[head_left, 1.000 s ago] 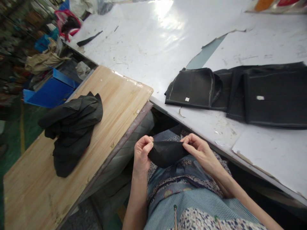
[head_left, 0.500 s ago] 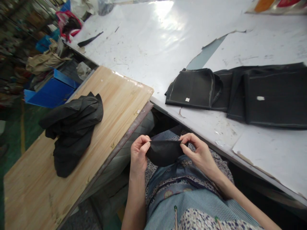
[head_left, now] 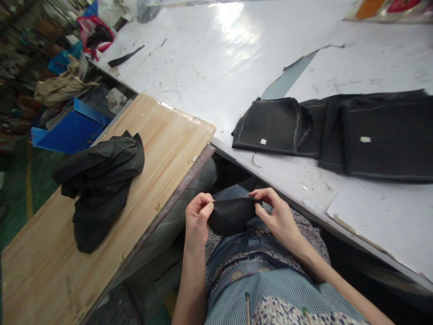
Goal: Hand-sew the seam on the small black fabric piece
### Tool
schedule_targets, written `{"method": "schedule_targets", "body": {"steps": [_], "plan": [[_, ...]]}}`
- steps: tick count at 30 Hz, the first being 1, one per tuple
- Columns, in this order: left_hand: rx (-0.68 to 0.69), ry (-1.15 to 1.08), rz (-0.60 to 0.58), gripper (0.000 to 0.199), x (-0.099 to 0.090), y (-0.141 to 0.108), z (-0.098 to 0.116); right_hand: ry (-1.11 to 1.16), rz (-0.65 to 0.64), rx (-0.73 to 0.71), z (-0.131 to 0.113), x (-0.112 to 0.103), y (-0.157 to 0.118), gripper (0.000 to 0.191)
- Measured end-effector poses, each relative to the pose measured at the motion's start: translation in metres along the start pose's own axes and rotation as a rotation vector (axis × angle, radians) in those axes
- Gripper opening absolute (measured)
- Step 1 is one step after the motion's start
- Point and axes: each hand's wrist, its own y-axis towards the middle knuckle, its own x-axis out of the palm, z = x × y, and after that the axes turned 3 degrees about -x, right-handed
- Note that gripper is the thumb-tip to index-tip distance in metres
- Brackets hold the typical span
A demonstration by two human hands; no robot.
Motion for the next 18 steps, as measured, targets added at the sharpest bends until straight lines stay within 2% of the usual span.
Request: {"method": "schedule_targets", "body": {"steps": [6,10,14,18], "plan": [[0.013,-0.028,0.012,0.02,0.0,0.0,0.0,-0.116,0.012,0.005,0.01,0.002,-0.002,0.006],[0.016,-0.033,0.011,0.021,-0.001,0.001,-0.001,-0.106,-0.002,0.016,0.011,0.002,-0.003,0.004],[0.026,-0.04,0.051,0.022,-0.002,0.001,-0.001,0.037,-0.064,0.037,0.003,-0.001,-0.001,0.01],[0.024,-0.057,0.065,0.021,-0.003,0.002,-0.003,0.301,-0.146,0.186,-0.004,-0.004,-0.001,0.014]]}}
